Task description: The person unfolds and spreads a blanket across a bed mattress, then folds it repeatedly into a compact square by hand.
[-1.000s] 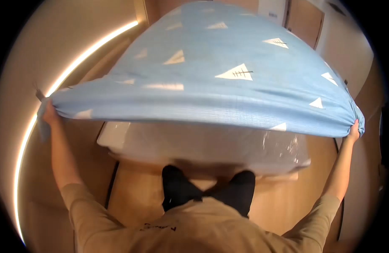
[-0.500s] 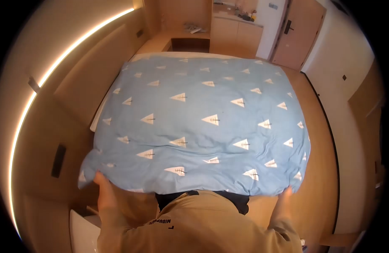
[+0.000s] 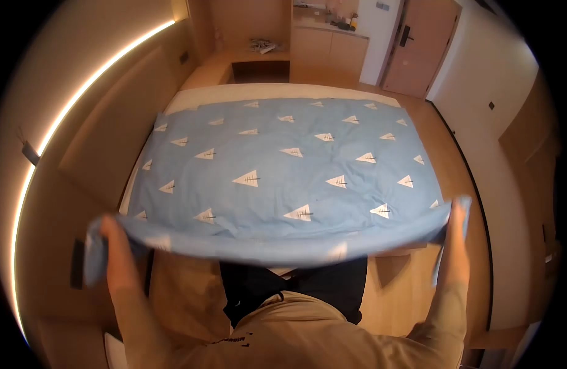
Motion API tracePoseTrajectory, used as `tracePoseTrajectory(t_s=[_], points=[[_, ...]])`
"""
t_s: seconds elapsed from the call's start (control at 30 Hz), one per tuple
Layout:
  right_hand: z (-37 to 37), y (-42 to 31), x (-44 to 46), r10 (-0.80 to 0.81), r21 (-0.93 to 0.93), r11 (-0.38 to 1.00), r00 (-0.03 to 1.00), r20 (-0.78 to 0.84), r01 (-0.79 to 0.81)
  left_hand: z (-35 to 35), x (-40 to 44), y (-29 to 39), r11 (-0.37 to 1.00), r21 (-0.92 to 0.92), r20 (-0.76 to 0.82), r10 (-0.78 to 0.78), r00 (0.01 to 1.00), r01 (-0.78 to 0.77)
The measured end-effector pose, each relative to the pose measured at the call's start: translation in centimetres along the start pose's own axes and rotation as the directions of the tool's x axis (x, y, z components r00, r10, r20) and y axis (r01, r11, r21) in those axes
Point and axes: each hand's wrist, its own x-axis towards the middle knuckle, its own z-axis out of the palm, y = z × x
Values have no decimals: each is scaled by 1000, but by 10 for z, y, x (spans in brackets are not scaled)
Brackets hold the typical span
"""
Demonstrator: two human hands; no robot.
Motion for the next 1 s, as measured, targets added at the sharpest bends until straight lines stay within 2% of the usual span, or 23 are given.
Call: tracePoseTrajectory(t_s=[0.07, 0.1, 0.17, 0.2, 0.23, 0.27, 0.3, 0.33, 0.37, 0.4, 0.43, 0.47, 0.5, 0.57, 0.6, 0.7, 0.77, 0.83, 0.9, 1.0], points=[[48, -95, 42, -262, 329, 911, 965, 1, 247, 93, 21, 53, 981, -22, 37, 192, 981, -191], [72, -142, 63, -386, 484, 808, 922, 1, 338, 126, -31, 104, 915, -322, 181, 312, 933, -244], [117, -231, -25, -303, 760, 649, 929, 212, 38, 176, -74, 125, 921, -341, 341, 309, 888, -189], [141, -202, 14, -468, 810, 570, 865, 180, 140, 187, -105, 106, 843, -170, 322, 537, 780, -510], [158, -195, -12, -514, 721, 653, 836, 194, 234, 185, -142, 82, 641, 6, 353, 717, 601, -768], [170, -179, -47, -489, 475, 802, 854, 176, 361, 159, -200, 85, 690, -9, 578, 594, 560, -723], [183, -121, -58, -543, 592, 753, 780, 311, 288, 142, -218, 28, 613, 46, 673, 565, 478, -789], [191, -59, -76, -390, 413, 881, 850, 355, 232, 113, -260, -5, 794, 80, 766, 338, 547, -603], [192, 21, -96, -351, 171, 936, 849, 395, 307, 74, -277, -74, 771, 163, 830, 231, 508, -616], [183, 93, -139, -318, -74, 922, 851, 417, 380, 27, -313, -97, 679, 263, 860, 158, 485, -686], [136, 130, -199, -307, -53, 925, 824, 477, 375, -15, -340, -102, 663, 340, 887, 11, 462, -667], [101, 168, -271, 187, -461, 886, 867, 463, 55, -53, -358, -119, 648, 420, 878, -113, 465, -635], [67, 220, -326, 421, -593, 797, 811, 406, -117, -92, -379, -136, 626, 493, 856, -227, 464, -604], [7, 270, -419, 680, -636, 665, 669, 299, -392, -145, -391, -152, 574, 621, 781, -400, 479, -534], [-14, 283, -449, 748, -627, 611, 611, 259, -483, -162, -393, -158, 544, 674, 738, -465, 488, -500], [-40, 297, -485, 822, -568, 540, 533, 199, -621, -174, -385, -180, 535, 719, 693, -503, 516, -444], [-41, 301, -481, 814, -534, 556, 548, 193, -637, -147, -373, -185, 586, 686, 719, -456, 524, -432], [-29, 301, -458, 755, -499, 632, 617, 222, -594, -104, -361, -183, 665, 614, 763, -360, 538, -425], [-7, 301, -415, 632, -450, 750, 724, 276, -484, -55, -351, -180, 756, 504, 804, -236, 546, -417], [48, 275, -337, 442, -318, 883, 842, 308, -347, 30, -347, -155, 860, 296, 870, -63, 490, -416]])
